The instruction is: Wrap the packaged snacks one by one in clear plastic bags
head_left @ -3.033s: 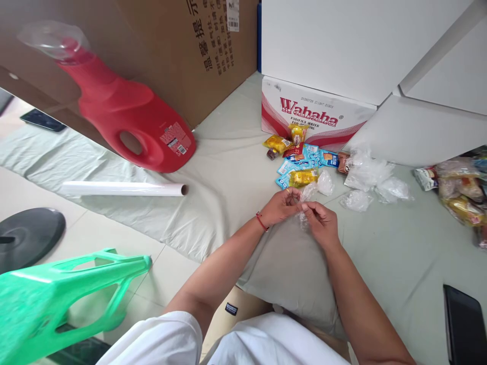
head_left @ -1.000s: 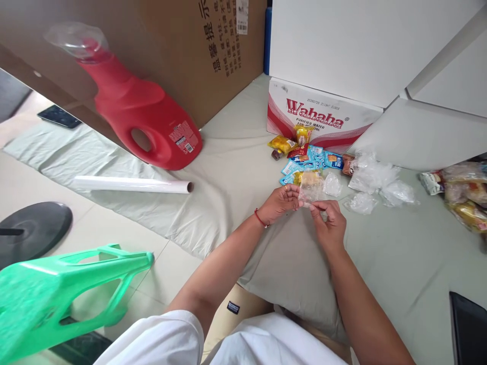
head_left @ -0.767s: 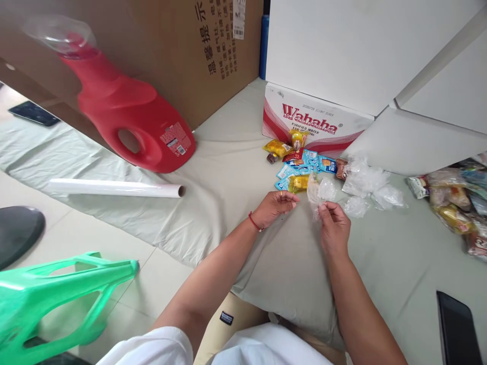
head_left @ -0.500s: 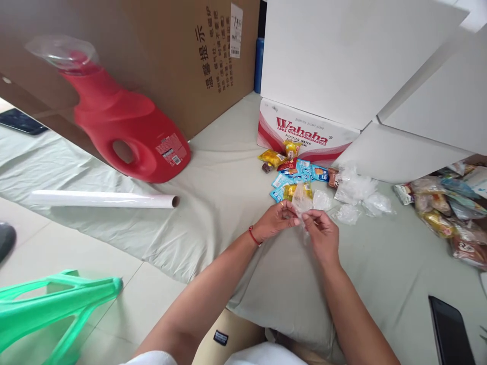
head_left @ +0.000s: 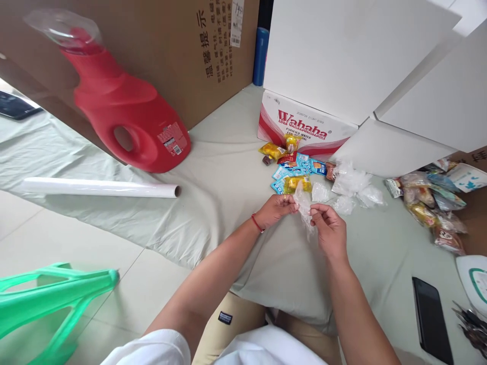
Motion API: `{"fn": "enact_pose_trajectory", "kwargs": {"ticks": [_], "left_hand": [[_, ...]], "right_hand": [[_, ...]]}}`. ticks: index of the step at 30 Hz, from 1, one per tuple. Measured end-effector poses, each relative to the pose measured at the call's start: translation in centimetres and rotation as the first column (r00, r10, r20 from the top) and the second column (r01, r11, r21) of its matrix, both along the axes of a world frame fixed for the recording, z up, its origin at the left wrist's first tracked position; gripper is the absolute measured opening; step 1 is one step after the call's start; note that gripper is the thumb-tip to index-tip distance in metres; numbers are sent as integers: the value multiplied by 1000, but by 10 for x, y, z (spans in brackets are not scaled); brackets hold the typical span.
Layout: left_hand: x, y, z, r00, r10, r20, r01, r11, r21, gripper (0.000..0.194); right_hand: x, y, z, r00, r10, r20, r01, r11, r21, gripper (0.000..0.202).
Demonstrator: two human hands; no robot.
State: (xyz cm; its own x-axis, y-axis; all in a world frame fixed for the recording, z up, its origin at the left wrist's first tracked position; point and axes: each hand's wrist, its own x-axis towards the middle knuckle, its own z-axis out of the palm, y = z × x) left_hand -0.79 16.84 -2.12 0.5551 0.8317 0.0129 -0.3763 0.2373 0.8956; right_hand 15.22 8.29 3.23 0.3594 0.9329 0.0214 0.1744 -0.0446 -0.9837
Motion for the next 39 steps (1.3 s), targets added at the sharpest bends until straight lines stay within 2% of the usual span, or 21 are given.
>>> {"fn": "enact_pose_trajectory", "kwargs": {"ticks": [4, 7, 8, 10, 11, 12, 14, 15, 17, 19, 20, 22, 24, 27, 30, 32, 35, 39], "left_hand": [[-2, 1, 2, 996, 53, 70, -47, 995, -90, 53], [-5, 1, 5, 985, 99, 143, -69, 977, -203, 54], [-6, 1, 6, 982, 105, 160, -66, 971, -231, 53], [-7, 1, 6, 977, 108, 185, -55, 961, -270, 52], [-7, 1, 6, 976, 107, 192, -49, 958, -284, 50], [-7, 1, 6, 975, 106, 196, -44, 954, -295, 49], [-6, 1, 6, 975, 103, 199, -36, 949, -312, 48], [-6, 2, 6, 975, 99, 197, -32, 949, -315, 48], [-7, 1, 7, 977, 77, 200, -11, 950, -311, 49], [-7, 1, 9, 975, 47, 217, 17, 958, -285, 52], [-8, 0, 10, 974, 34, 223, 26, 965, -261, 54], [-7, -2, 12, 975, 30, 222, 15, 980, -197, 57], [-4, -6, 13, 981, 38, 190, -17, 994, -112, 59], [2, -11, 12, 998, 17, 68, -18, 1000, 25, 63], [7, -13, 9, 996, 40, -80, -30, 993, 118, 54], [9, -11, 7, 993, 79, -85, -67, 987, 143, 52], [7, -7, 5, 994, 109, 20, -110, 991, 76, 54], [4, -1, 4, 977, 183, 113, -165, 975, -151, 58]], "right_hand": [[9, -7, -3, 998, -47, 38, 44, 997, 62, 33], [20, -18, -7, 970, 27, 243, -80, 974, 210, 51], [23, -21, -8, 931, 62, 359, -155, 959, 236, 63], [26, -28, -11, 795, 108, 597, -292, 931, 220, 79], [26, -31, -13, 722, 108, 684, -331, 922, 203, 75], [25, -32, -14, 667, 94, 739, -348, 917, 197, 63], [23, -32, -15, 642, 62, 764, -349, 911, 220, 29], [21, -31, -15, 669, 62, 741, -331, 917, 222, 18], [18, -28, -14, 790, 89, 607, -245, 953, 180, 13], [13, -22, -10, 947, 64, 315, -97, 991, 91, 17], [11, -19, -8, 991, 13, 133, -19, 999, 40, 23], [5, -14, -3, 979, -96, -177, 91, 995, -41, 34], [-1, -9, 0, 932, -150, -330, 132, 988, -76, 42], [-10, -5, 2, 917, -148, -369, 127, 989, -81, 43], [-17, -4, -1, 921, -117, -371, 94, 992, -79, 42], [-17, -3, -3, 920, -113, -376, 91, 993, -77, 42], [-11, -2, -2, 907, -140, -397, 111, 989, -93, 43], [1, -5, 2, 878, -185, -441, 143, 982, -127, 48]]}}
